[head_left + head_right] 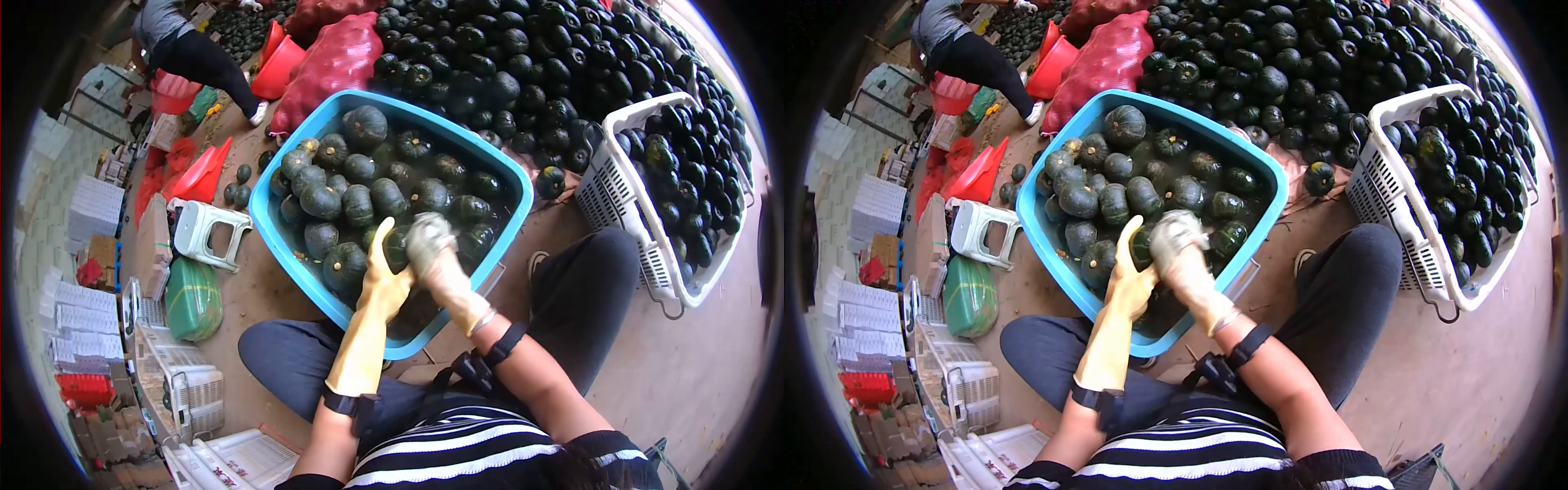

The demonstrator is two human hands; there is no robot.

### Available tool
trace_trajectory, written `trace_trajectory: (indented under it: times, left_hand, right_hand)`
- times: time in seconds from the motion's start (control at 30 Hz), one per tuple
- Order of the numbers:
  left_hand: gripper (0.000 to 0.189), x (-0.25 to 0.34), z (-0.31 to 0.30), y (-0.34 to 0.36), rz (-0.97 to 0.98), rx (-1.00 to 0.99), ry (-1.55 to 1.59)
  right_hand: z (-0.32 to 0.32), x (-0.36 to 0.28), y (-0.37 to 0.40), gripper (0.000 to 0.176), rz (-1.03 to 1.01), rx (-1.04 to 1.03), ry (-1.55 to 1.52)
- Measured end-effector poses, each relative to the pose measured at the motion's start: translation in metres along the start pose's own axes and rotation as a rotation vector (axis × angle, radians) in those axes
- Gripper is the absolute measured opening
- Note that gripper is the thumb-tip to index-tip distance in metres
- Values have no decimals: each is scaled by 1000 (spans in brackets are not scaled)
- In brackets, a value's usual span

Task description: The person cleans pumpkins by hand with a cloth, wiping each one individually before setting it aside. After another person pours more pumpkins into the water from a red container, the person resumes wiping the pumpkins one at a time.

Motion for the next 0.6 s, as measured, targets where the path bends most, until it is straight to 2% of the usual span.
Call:
trace_trajectory:
  times: [0.03,0.07,0.1,0.13,0.2,0.23,0.27,0.3,0.33,0.37,0.43,0.47,0.5,0.57,0.6]
  left_hand:
    - [92,-7,-4,0,-46,-52,-344]
    - [96,19,-2,3,-53,-129,-498]
    - [100,33,1,4,-59,-208,-654]
    - [105,30,0,7,-26,-251,-622]
    - [98,34,-1,11,62,-277,-440]
    - [94,31,-1,10,137,-273,-336]
    - [88,34,2,12,82,-258,-34]
    - [82,38,7,12,29,-239,268]
    - [69,36,8,13,8,-191,454]
    - [60,30,13,13,-91,-130,619]
    - [54,-8,4,-7,179,-45,111]
    - [55,14,-1,-1,299,122,-303]
    - [56,45,4,13,689,361,-603]
    - [56,53,25,21,687,100,-827]
    - [54,40,23,21,593,106,-662]
  right_hand:
    - [14,-7,4,13,-114,284,-414]
    - [14,-2,12,14,-225,577,-827]
    - [-7,3,14,14,-214,586,-826]
    - [-15,9,11,12,-192,322,-978]
    - [-10,22,10,17,-333,241,-891]
    - [-1,27,12,19,-345,315,-963]
    - [7,33,13,21,-361,390,-1030]
    - [-23,26,27,22,-396,534,-854]
    - [-6,23,25,20,-168,297,-1538]
    - [24,18,16,17,39,-18,-2360]
    - [26,15,19,15,185,11,-2435]
    - [45,15,14,15,257,25,-2505]
    - [53,13,9,16,324,44,-2576]
    - [51,15,23,21,193,201,-2505]
    - [60,19,18,23,120,162,-2467]
Point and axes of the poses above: each hand's wrist, its own y-axis away from the middle knuckle, its own z-axis out of the palm, x = y × z, the point moved 6 cm from there along -y, towards the middle knuckle, and after that the axes turned 3 degrees about -y, right-handed, at the moved point
